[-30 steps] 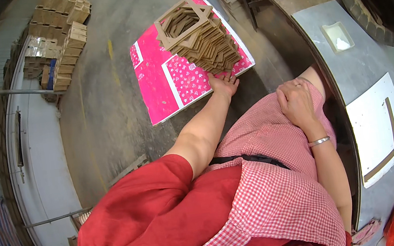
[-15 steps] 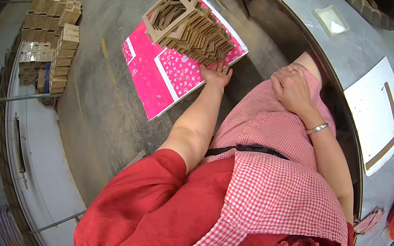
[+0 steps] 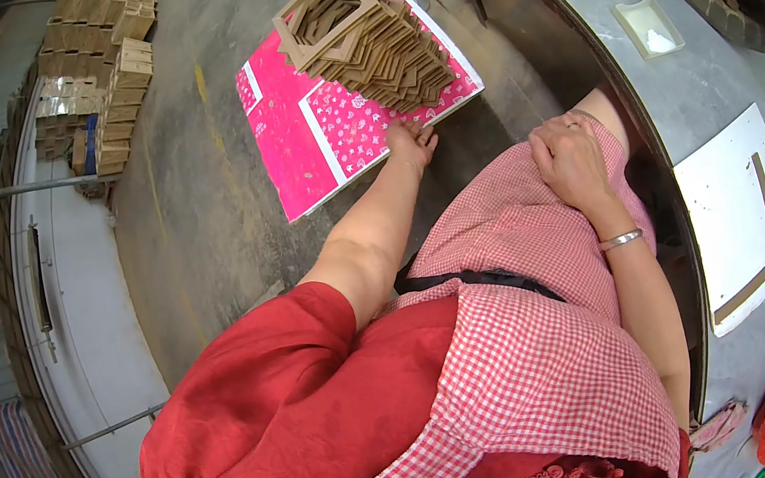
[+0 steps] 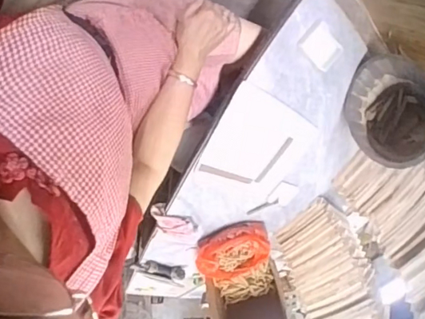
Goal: Assembling small square wooden frames using glue and a jig on a workbench.
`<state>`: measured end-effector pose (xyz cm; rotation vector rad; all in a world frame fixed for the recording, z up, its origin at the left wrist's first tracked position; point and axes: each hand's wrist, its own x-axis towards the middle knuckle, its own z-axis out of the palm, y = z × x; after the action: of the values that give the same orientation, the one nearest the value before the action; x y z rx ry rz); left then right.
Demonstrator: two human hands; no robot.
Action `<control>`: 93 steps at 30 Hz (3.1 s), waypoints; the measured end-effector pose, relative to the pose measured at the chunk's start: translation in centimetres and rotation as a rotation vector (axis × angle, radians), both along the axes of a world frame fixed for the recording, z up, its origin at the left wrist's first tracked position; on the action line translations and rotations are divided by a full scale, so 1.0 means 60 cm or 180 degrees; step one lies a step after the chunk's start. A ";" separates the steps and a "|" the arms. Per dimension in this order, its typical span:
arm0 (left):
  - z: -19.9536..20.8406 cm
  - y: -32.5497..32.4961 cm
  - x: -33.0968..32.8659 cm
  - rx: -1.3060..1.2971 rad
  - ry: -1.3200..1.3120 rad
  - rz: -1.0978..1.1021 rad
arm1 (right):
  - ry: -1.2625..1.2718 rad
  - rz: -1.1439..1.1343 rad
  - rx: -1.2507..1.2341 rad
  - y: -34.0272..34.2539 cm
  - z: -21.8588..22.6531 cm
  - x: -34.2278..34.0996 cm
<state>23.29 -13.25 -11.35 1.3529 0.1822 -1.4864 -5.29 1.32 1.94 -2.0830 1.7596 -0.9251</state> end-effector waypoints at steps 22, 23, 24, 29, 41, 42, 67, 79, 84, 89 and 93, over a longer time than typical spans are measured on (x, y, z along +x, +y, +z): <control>-0.021 0.015 -0.043 -0.0577 -0.4044 -0.4394 | 0.0109 -0.0072 -0.0009 0.004 -0.002 -0.002; -0.025 0.014 -0.044 -0.0618 -0.4017 -0.4340 | 0.0107 -0.0072 -0.0008 0.004 -0.001 -0.002; -0.036 0.013 -0.034 -0.0598 -0.4024 -0.4309 | 0.0103 -0.0039 -0.0015 0.001 0.000 0.002; -0.039 0.017 -0.039 -0.0058 -0.2497 -0.3065 | 0.0157 -0.0088 0.0043 0.002 -0.006 -0.003; -0.037 0.002 0.012 -0.0165 -0.0725 -0.1726 | 0.0143 -0.0051 0.0003 -0.002 0.002 0.004; -0.035 0.003 0.010 -0.0171 -0.0666 -0.1721 | 0.0156 -0.0049 -0.0001 -0.002 0.002 0.003; -0.007 0.015 0.023 -0.0534 -0.0875 -0.1711 | 0.0215 -0.0007 0.0150 0.000 0.003 0.007; 0.024 0.024 0.019 -0.0711 -0.0892 -0.1740 | 0.0202 -0.0046 0.0133 0.000 0.001 0.006; 0.032 0.027 0.033 -0.0774 -0.0947 -0.2026 | 0.0239 0.0021 0.0016 -0.005 0.001 0.002; 0.030 0.023 0.032 -0.0751 -0.0994 -0.1997 | 0.0153 0.0161 0.0045 -0.002 0.008 -0.002; 0.025 0.026 0.028 -0.0668 -0.1154 -0.1969 | 0.0172 0.0203 -0.0011 -0.003 -0.004 0.003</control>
<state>24.99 -11.70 -9.86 1.5506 -0.6602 -1.6570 -5.11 1.14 1.71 -2.1723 1.7075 -0.8628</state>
